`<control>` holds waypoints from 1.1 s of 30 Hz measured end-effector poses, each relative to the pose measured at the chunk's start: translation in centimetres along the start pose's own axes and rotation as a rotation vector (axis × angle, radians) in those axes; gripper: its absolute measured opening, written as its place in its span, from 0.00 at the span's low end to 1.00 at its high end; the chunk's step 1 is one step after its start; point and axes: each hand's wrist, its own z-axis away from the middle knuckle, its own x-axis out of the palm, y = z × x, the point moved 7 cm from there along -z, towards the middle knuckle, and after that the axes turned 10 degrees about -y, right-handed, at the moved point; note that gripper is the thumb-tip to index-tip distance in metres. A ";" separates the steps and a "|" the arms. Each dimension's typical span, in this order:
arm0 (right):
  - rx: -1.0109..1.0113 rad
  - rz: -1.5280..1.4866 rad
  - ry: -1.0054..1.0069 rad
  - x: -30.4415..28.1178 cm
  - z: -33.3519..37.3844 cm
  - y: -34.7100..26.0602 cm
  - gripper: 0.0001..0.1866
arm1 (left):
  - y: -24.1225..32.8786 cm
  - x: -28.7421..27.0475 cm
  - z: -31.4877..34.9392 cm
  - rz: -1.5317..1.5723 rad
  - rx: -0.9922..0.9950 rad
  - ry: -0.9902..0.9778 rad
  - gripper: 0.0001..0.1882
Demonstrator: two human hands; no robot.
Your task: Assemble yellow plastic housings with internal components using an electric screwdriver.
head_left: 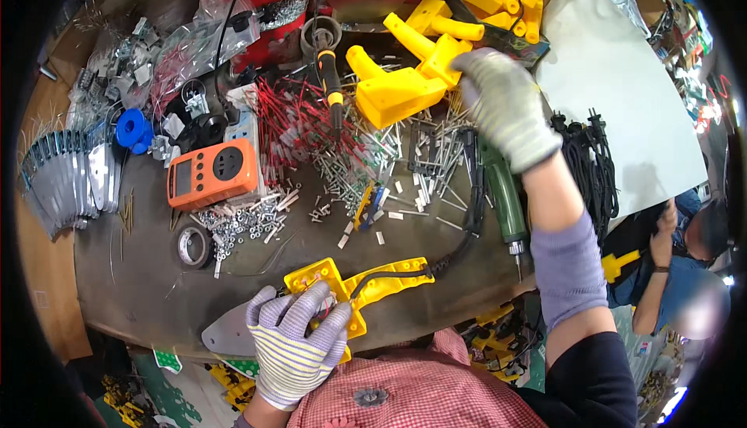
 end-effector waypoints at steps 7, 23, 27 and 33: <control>0.572 -0.185 -0.708 7.8 1.2 11.2 0.43 | 0.0 0.3 -0.2 0.000 0.012 -0.006 0.16; 0.710 -1.908 0.205 7.3 5.6 20.6 0.31 | -0.1 0.7 -0.3 -0.033 0.025 0.020 0.18; 0.430 -1.105 0.002 -5.5 10.9 11.9 0.36 | -0.1 0.9 -0.2 -0.034 0.021 0.002 0.17; 0.242 -0.137 -0.543 -4.8 15.4 -7.1 0.47 | 0.3 0.5 -0.4 -0.060 0.056 0.031 0.19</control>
